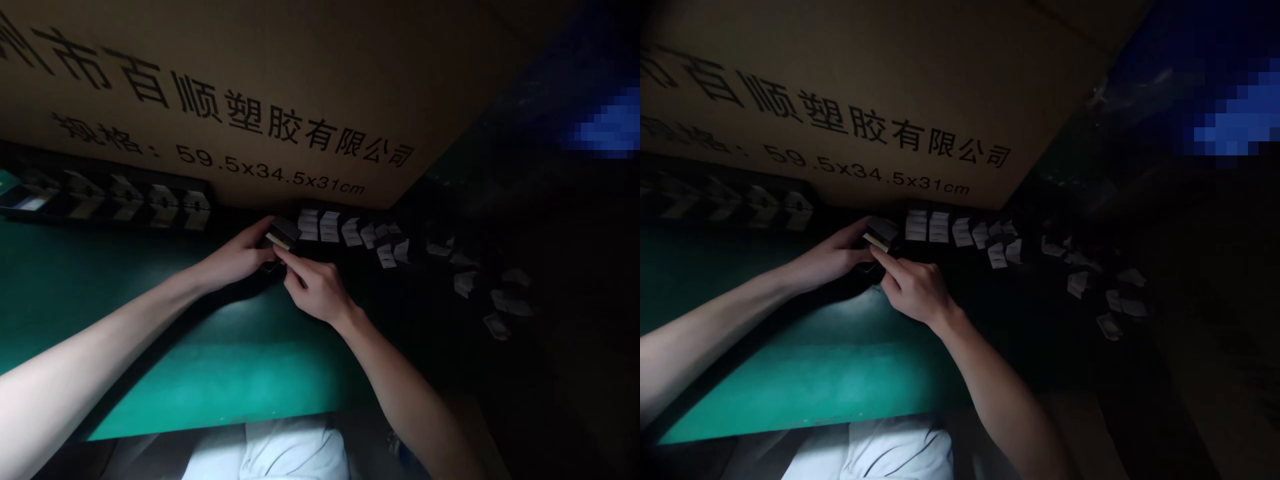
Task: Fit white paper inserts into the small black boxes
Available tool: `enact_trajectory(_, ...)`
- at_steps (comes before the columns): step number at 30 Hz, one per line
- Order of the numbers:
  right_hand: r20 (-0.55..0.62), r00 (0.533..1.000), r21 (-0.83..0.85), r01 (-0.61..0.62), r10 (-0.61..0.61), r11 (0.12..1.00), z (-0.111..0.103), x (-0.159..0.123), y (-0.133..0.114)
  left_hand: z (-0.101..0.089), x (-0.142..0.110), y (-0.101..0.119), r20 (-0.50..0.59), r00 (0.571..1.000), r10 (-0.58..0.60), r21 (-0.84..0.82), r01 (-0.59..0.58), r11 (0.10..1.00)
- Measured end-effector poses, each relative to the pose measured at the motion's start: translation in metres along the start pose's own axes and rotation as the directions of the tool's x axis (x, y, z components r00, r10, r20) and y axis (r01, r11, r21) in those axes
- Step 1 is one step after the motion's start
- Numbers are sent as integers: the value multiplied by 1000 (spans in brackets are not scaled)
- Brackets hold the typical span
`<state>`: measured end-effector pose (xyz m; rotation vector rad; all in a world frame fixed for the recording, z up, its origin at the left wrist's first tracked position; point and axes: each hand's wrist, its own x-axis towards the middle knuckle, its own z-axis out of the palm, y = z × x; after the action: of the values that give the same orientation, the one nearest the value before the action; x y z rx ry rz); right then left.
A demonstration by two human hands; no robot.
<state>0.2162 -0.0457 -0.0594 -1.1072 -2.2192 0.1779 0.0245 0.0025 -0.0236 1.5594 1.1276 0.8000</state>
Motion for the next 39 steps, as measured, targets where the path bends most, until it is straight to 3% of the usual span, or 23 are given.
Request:
enact_trajectory(3,72,997,-60,21,-17,998,-3,0,-2,-1,-1,1,86,996,-15,0,15,1000)
enact_trajectory(6,95,995,-124,23,-11,992,-4,0,-1,-2,0,-1,106,994,-24,-22,26,999)
enact_trajectory(11,114,992,-215,-30,55,976,-3,0,3,-2,3,-7,104,994,-42,-32,45,998)
enact_trajectory(19,247,956,-344,-67,159,936,-7,3,-5,2,3,-9,52,999,-13,7,13,1000)
enact_trajectory(30,197,953,-371,-145,231,917,-2,2,-7,6,3,-7,12,1000,-14,15,14,1000)
enact_trajectory(35,169,976,-299,-85,140,951,-2,1,-1,5,2,-3,12,1000,-9,-29,9,1000)
enact_trajectory(39,-9,1000,-184,-22,21,983,-1,0,2,4,2,-2,-94,990,-108,-100,99,990)
